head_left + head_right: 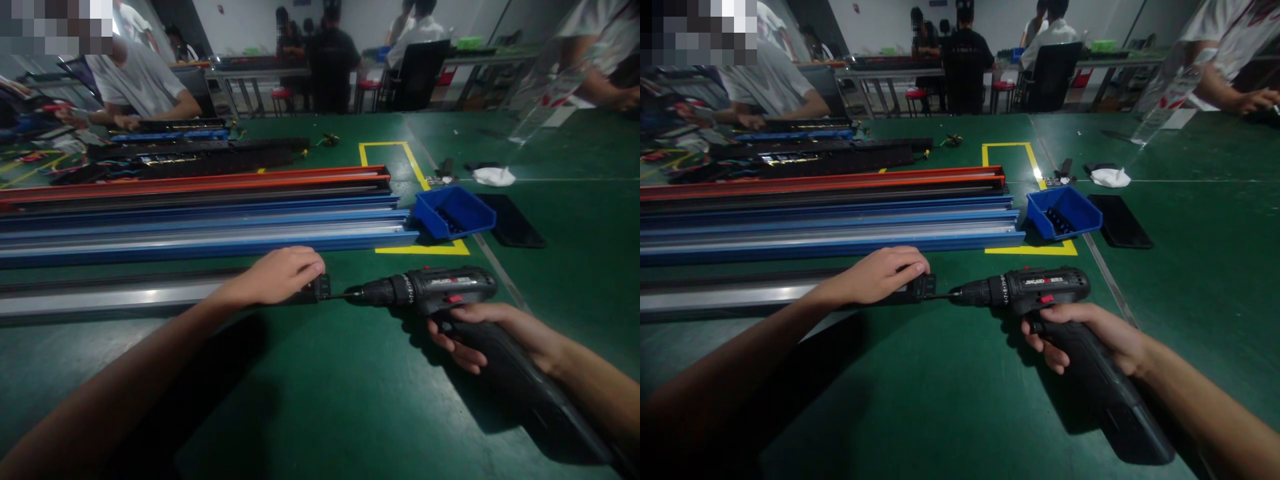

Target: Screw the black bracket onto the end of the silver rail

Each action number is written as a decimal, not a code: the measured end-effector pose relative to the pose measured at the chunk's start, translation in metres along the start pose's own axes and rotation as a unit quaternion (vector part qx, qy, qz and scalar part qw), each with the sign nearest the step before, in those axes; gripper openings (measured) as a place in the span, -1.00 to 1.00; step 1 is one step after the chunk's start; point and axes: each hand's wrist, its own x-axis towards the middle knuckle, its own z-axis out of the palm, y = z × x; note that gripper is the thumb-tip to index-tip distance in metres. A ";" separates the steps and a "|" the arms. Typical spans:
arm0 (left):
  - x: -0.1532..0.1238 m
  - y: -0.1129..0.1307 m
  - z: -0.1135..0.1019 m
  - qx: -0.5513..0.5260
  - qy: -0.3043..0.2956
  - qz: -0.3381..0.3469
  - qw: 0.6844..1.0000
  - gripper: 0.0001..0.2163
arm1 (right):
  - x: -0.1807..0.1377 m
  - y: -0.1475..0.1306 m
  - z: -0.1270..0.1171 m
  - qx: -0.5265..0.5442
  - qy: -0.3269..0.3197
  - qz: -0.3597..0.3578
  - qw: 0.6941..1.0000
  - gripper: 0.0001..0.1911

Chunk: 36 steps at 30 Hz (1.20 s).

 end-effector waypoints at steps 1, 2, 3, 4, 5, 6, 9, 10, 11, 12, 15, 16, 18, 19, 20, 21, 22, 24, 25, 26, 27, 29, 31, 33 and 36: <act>0.000 0.000 0.000 -0.001 0.000 0.000 1.000 -0.61 | 0.000 0.000 0.000 0.000 -0.001 -0.002 1.000 -0.63; 0.000 0.000 0.000 -0.002 0.000 0.001 1.000 -0.61 | 0.000 0.000 0.000 0.000 -0.003 -0.003 1.000 -0.63; 0.000 0.000 0.000 -0.003 0.001 0.001 1.000 -0.61 | 0.000 0.000 0.000 -0.001 -0.003 -0.005 1.000 -0.63; 0.000 -0.001 0.000 -0.004 0.001 0.002 1.000 -0.60 | -0.001 0.000 0.000 -0.003 -0.004 -0.007 1.000 -0.64; 0.000 -0.001 0.000 -0.004 0.001 0.002 1.000 -0.60 | -0.001 0.000 0.000 -0.003 -0.004 -0.008 1.000 -0.64; 0.000 -0.001 0.000 -0.004 0.001 0.001 1.000 -0.60 | -0.001 0.000 -0.001 -0.002 -0.005 -0.008 1.000 -0.65; 0.001 -0.001 0.000 -0.004 -0.002 -0.002 1.000 -0.60 | -0.001 0.001 -0.001 0.003 -0.012 -0.009 1.000 -0.64; 0.001 -0.001 0.000 -0.003 -0.004 -0.003 1.000 -0.60 | -0.001 0.001 -0.001 0.005 -0.015 -0.009 1.000 -0.64; 0.001 -0.001 0.000 -0.003 -0.005 -0.004 1.000 -0.60 | -0.001 0.001 -0.001 0.005 -0.016 -0.009 1.000 -0.64; 0.001 -0.001 0.000 -0.003 -0.006 -0.006 1.000 -0.60 | -0.001 0.001 0.000 0.005 -0.017 -0.010 1.000 -0.64; 0.001 0.000 0.000 -0.004 -0.009 -0.011 1.000 -0.61 | 0.000 0.001 0.001 0.002 -0.008 -0.012 1.000 -0.65; 0.001 0.000 0.000 -0.005 -0.009 -0.013 1.000 -0.61 | 0.000 0.000 0.001 0.000 -0.003 -0.012 1.000 -0.64; 0.001 0.000 0.000 -0.008 -0.010 -0.016 1.000 -0.60 | -0.001 0.000 0.002 -0.002 0.007 -0.006 1.000 -0.64; 0.001 -0.001 0.000 -0.008 -0.010 -0.017 1.000 -0.60 | -0.001 0.000 0.002 -0.003 0.010 -0.002 1.000 -0.63; 0.001 -0.001 0.000 -0.007 -0.010 -0.017 1.000 -0.60 | -0.001 0.000 0.002 -0.003 0.012 0.001 1.000 -0.63; 0.001 -0.001 0.001 -0.007 -0.010 -0.018 1.000 -0.60 | -0.001 0.000 0.002 -0.004 0.014 0.002 1.000 -0.63; 0.001 -0.001 0.001 -0.006 -0.010 -0.018 1.000 -0.60 | -0.001 0.000 0.002 -0.003 0.013 0.002 1.000 -0.62; 0.001 -0.002 0.001 -0.006 -0.012 -0.018 1.000 -0.60 | -0.001 0.000 0.002 -0.002 0.012 0.001 1.000 -0.62; 0.001 -0.002 0.001 -0.006 -0.013 -0.019 1.000 -0.59 | -0.001 0.000 0.002 -0.002 0.012 0.000 1.000 -0.63; 0.001 -0.002 0.001 -0.006 -0.015 -0.020 1.000 -0.59 | -0.001 0.000 0.001 -0.001 0.010 0.000 1.000 -0.63; 0.001 -0.002 0.001 -0.006 -0.017 -0.021 1.000 -0.59 | -0.001 0.001 0.001 -0.002 0.006 -0.001 1.000 -0.63; 0.002 -0.002 0.001 -0.004 -0.019 -0.023 1.000 -0.60 | -0.001 0.001 -0.001 -0.005 -0.002 -0.004 1.000 -0.63; 0.002 -0.002 0.001 -0.003 -0.019 -0.022 1.000 -0.60 | -0.001 0.001 -0.003 -0.010 -0.008 -0.006 1.000 -0.62; 0.002 -0.003 0.001 -0.004 -0.020 -0.020 1.000 -0.60 | -0.001 0.002 -0.006 -0.015 -0.007 -0.004 1.000 -0.61; 0.002 -0.003 0.001 -0.007 -0.024 -0.018 1.000 -0.60 | -0.002 0.004 -0.008 -0.017 -0.004 -0.006 1.000 -0.61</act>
